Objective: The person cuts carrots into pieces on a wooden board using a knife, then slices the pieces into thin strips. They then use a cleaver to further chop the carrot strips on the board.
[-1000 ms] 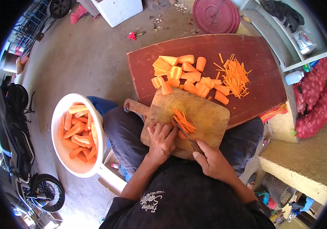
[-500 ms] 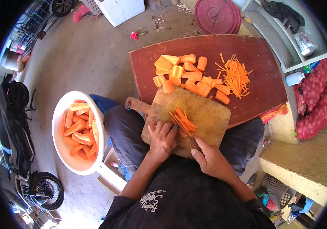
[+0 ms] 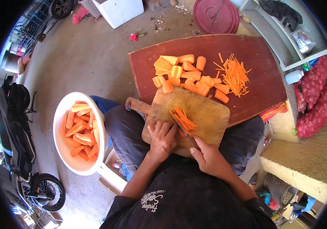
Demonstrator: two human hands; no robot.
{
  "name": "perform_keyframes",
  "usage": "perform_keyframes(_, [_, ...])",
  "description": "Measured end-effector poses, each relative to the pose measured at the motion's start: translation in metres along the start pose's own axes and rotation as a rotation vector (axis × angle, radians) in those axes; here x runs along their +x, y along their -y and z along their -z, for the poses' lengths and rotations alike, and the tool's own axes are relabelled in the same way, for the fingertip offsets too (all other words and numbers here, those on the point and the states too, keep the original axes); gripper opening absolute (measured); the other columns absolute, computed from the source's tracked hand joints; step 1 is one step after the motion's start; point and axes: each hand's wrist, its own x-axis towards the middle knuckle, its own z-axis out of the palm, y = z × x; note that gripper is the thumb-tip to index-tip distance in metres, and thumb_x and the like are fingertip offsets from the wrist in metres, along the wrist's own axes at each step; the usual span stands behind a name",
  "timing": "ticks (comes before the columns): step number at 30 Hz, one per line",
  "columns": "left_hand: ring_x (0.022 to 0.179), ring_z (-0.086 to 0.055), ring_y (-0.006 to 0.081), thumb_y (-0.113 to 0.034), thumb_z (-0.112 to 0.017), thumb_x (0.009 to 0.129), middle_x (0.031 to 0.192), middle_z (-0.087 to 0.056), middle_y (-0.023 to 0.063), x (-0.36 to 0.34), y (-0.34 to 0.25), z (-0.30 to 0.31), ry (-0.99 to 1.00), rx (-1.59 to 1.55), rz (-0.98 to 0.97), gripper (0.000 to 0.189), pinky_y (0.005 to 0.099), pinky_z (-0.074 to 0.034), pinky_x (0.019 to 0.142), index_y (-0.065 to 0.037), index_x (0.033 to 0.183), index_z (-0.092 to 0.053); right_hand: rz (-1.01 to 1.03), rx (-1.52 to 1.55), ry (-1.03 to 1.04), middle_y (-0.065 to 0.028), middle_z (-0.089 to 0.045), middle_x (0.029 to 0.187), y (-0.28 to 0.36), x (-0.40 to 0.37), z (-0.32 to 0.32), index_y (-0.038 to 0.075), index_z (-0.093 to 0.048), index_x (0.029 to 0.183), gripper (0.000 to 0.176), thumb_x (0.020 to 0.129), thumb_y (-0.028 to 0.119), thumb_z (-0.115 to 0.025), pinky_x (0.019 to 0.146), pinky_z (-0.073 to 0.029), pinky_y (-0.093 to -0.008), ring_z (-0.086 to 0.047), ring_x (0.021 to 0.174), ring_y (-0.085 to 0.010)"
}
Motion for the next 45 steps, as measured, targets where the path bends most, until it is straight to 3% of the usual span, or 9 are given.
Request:
perform_keyframes(2, [0.106, -0.065, 0.0319, -0.004, -0.073, 0.068, 0.107, -0.068, 0.0121, 0.002, 0.001, -0.003, -0.023, 0.026, -0.026, 0.045, 0.0535, -0.043, 0.103, 0.0, 0.113, -0.076, 0.088, -0.06, -0.047, -0.036, -0.071, 0.112, -0.015, 0.002, -0.009, -0.007, -0.051, 0.146, 0.046, 0.111, 0.021, -0.06, 0.09, -0.055, -0.056, -0.07, 0.105, -0.055])
perform_keyframes(14, [0.108, -0.064, 0.0339, -0.003, -0.072, 0.067, 0.108, -0.066, 0.0138, -0.007, 0.005, -0.008, -0.033, -0.013, -0.017, 0.045, 0.0552, -0.045, 0.104, 0.002, 0.112, -0.074, 0.027, -0.03, -0.005, -0.035, -0.072, 0.111, -0.005, -0.003, -0.003, -0.007, -0.051, 0.148, 0.048, 0.11, 0.021, -0.06, 0.09, -0.056, -0.0561, -0.071, 0.102, -0.0545])
perform_keyframes(17, [0.108, -0.064, 0.0346, -0.003, -0.072, 0.067, 0.109, -0.066, 0.0142, -0.005, 0.007, -0.008, -0.037, -0.021, -0.027, 0.044, 0.0552, -0.045, 0.104, 0.003, 0.111, -0.074, 0.027, -0.085, -0.032, -0.0295, -0.071, 0.104, -0.01, 0.0, -0.01, -0.005, -0.055, 0.148, 0.044, 0.11, 0.018, -0.06, 0.088, -0.057, -0.0482, -0.073, 0.094, -0.0457])
perform_keyframes(20, [0.109, -0.064, 0.0349, -0.002, -0.072, 0.067, 0.109, -0.067, 0.0144, -0.006, 0.006, -0.005, -0.013, -0.037, -0.016, 0.044, 0.0553, -0.045, 0.104, 0.003, 0.111, -0.075, 0.061, -0.257, -0.026, -0.0298, -0.071, 0.106, -0.013, 0.006, -0.018, -0.006, -0.055, 0.147, 0.044, 0.11, 0.017, -0.06, 0.088, -0.057, -0.0476, -0.073, 0.096, -0.0456])
perform_keyframes(29, [0.107, -0.064, 0.0352, 0.0, -0.074, 0.067, 0.106, -0.066, 0.0143, -0.01, 0.007, -0.01, -0.072, -0.035, 0.017, 0.039, 0.0531, -0.045, 0.1, 0.003, 0.107, -0.074, 0.016, -0.017, 0.011, -0.0302, -0.072, 0.108, -0.005, -0.002, -0.006, -0.005, -0.054, 0.148, 0.044, 0.11, 0.015, -0.06, 0.089, -0.057, -0.0471, -0.074, 0.099, -0.0459])
perform_keyframes(38, [0.1, -0.062, 0.0338, 0.002, -0.073, 0.068, 0.098, -0.062, 0.0117, -0.005, 0.008, -0.008, -0.085, 0.0, -0.002, 0.035, 0.051, -0.045, 0.092, 0.0, 0.103, -0.076, 0.024, -0.206, 0.016, -0.0355, -0.072, 0.112, -0.012, 0.016, -0.02, -0.004, -0.057, 0.141, 0.04, 0.108, 0.017, -0.062, 0.086, -0.055, -0.057, -0.07, 0.104, -0.0556])
perform_keyframes(41, [0.099, -0.062, 0.0338, 0.003, -0.073, 0.073, 0.097, -0.062, 0.0112, -0.008, 0.008, -0.013, -0.091, 0.011, 0.014, 0.031, 0.0507, -0.045, 0.091, -0.001, 0.103, -0.077, 0.116, -0.127, -0.072, -0.026, -0.072, 0.095, -0.027, 0.017, -0.022, -0.003, -0.06, 0.135, 0.033, 0.109, 0.017, -0.062, 0.077, -0.055, -0.0513, -0.073, 0.086, -0.0452])
perform_keyframes(44, [0.095, -0.061, 0.0335, 0.003, -0.076, 0.078, 0.095, -0.061, 0.011, -0.004, 0.005, -0.013, -0.133, 0.01, 0.027, 0.026, 0.049, -0.045, 0.089, -0.002, 0.103, -0.078, 0.144, 0.137, -0.065, -0.0214, -0.065, 0.085, -0.036, 0.019, -0.007, -0.001, -0.061, 0.127, 0.031, 0.11, 0.025, -0.062, 0.073, -0.054, -0.0461, -0.067, 0.074, -0.0339])
perform_keyframes(45, [0.094, -0.061, 0.0333, 0.003, -0.078, 0.08, 0.095, -0.061, 0.0109, -0.004, 0.004, -0.012, -0.151, 0.006, 0.031, 0.024, 0.0481, -0.045, 0.089, -0.002, 0.103, -0.078, 0.134, 0.216, -0.077, -0.0167, -0.059, 0.083, -0.033, 0.017, -0.004, -0.002, -0.063, 0.125, 0.03, 0.11, 0.023, -0.063, 0.072, -0.05, -0.0414, -0.057, 0.073, -0.0265])
